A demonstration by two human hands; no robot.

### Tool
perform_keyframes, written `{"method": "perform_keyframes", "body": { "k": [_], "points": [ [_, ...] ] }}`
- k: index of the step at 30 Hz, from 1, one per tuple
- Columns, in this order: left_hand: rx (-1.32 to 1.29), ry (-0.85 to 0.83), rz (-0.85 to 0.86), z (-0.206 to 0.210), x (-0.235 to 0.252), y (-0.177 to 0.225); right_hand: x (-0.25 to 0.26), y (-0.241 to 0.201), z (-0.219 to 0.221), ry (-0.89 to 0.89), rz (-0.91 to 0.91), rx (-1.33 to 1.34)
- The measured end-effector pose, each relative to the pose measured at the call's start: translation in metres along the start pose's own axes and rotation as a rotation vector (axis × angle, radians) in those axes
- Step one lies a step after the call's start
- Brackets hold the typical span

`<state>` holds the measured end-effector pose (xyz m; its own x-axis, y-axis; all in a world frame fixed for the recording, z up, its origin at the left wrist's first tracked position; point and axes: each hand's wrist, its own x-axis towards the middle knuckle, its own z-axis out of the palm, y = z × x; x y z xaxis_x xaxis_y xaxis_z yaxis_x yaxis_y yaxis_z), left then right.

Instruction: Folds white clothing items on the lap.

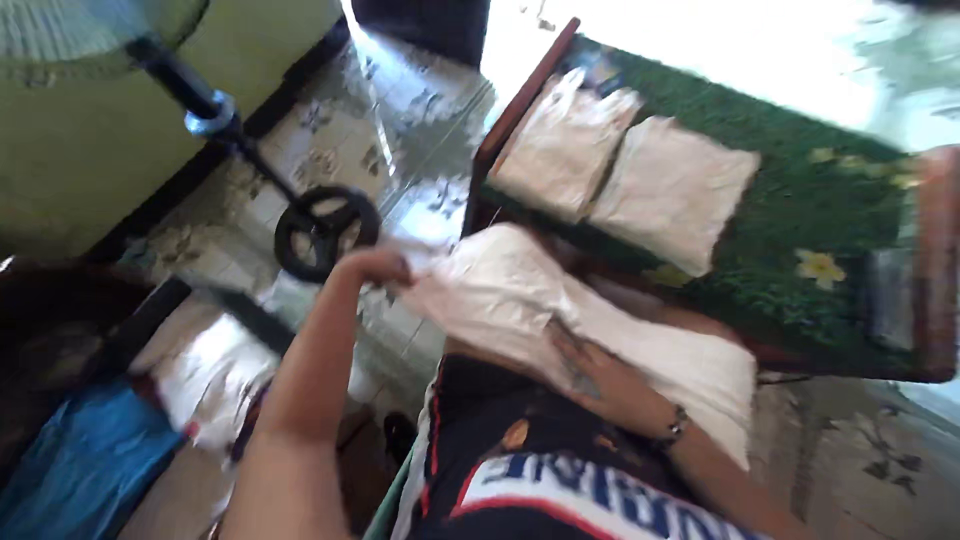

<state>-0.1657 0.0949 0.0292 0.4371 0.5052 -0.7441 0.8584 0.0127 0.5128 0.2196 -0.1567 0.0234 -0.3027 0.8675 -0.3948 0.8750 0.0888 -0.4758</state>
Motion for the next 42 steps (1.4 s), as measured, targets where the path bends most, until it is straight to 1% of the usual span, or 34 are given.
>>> {"method": "perform_keyframes", "body": {
  "k": [1,2,4,5,6,7,9,10,11,12,13,14,15,16,18,19,20,21,23,27,29,30,33,37,39,42],
  "points": [
    [0.036,-0.016,0.005,0.008,0.006,-0.002,-0.005,0.0,-0.001,0.045,-0.031,0.007],
    [0.024,-0.041,0.001,0.014,0.013,-0.002,-0.012,0.004,0.0,0.127,-0.092,0.027],
    [-0.086,-0.04,-0.029,0.028,0.032,-0.003,-0.026,0.017,0.0,0.335,-0.202,0.098],
    [-0.183,-0.023,-0.048,0.034,0.042,-0.001,-0.034,0.024,-0.002,0.46,-0.199,0.136],
    [-0.301,0.009,-0.046,0.042,0.052,0.004,-0.044,0.033,-0.005,0.587,-0.138,0.161],
    [-0.429,0.054,-0.03,0.049,0.063,0.012,-0.054,0.045,-0.007,0.734,-0.031,0.159],
    [-0.649,0.151,0.01,0.06,0.081,0.035,-0.076,0.076,-0.007,0.97,0.275,0.129],
    [-0.705,0.185,0.02,0.063,0.089,0.047,-0.087,0.096,-0.003,1.046,0.442,0.137],
    [-0.729,0.196,0.022,0.065,0.097,0.056,-0.097,0.115,0.002,1.08,0.615,0.19],
    [-0.725,0.202,0.024,0.067,0.105,0.063,-0.108,0.13,0.009,1.074,0.785,0.319],
    [-0.694,0.207,0.03,0.068,0.106,0.071,-0.116,0.143,0.016,1.038,0.923,0.515],
    [-0.653,0.208,0.045,0.069,0.103,0.08,-0.121,0.155,0.027,1.001,1.012,0.732],
    [-0.619,0.213,0.07,0.07,0.103,0.085,-0.124,0.162,0.039,0.965,1.054,0.924],
    [-0.618,0.225,0.096,0.07,0.107,0.085,-0.125,0.165,0.052,0.931,1.053,1.102],
    [-0.704,0.276,0.123,0.069,0.123,0.072,-0.125,0.161,0.067,0.888,0.976,1.421],
    [-0.753,0.312,0.127,0.068,0.13,0.067,-0.126,0.156,0.067,0.859,0.949,1.532],
    [-0.796,0.347,0.133,0.066,0.133,0.063,-0.124,0.15,0.064,0.874,0.954,1.595],
    [-0.838,0.374,0.136,0.065,0.132,0.063,-0.122,0.143,0.059,0.899,0.971,1.642],
    [-0.905,0.403,0.139,0.063,0.129,0.062,-0.113,0.143,0.06,0.942,1.015,1.646],
    [-0.969,0.422,0.157,0.061,0.125,0.055,-0.107,0.136,0.048,0.938,1.082,1.566],
    [-0.983,0.417,0.152,0.06,0.125,0.053,-0.104,0.138,0.049,0.95,1.085,1.585],
    [-0.988,0.412,0.142,0.06,0.125,0.053,-0.104,0.142,0.052,0.94,1.065,1.612],
    [-0.971,0.405,0.118,0.063,0.123,0.054,-0.107,0.153,0.067,0.83,1.002,1.668],
    [-0.947,0.4,0.093,0.064,0.121,0.061,-0.111,0.156,0.072,0.753,1.012,1.683],
    [-0.934,0.388,0.085,0.063,0.119,0.062,-0.112,0.166,0.076,0.708,1.02,1.684],
    [-0.9,0.384,0.096,0.063,0.109,0.07,-0.113,0.19,0.084,0.752,1.062,1.722]
  ]
}}
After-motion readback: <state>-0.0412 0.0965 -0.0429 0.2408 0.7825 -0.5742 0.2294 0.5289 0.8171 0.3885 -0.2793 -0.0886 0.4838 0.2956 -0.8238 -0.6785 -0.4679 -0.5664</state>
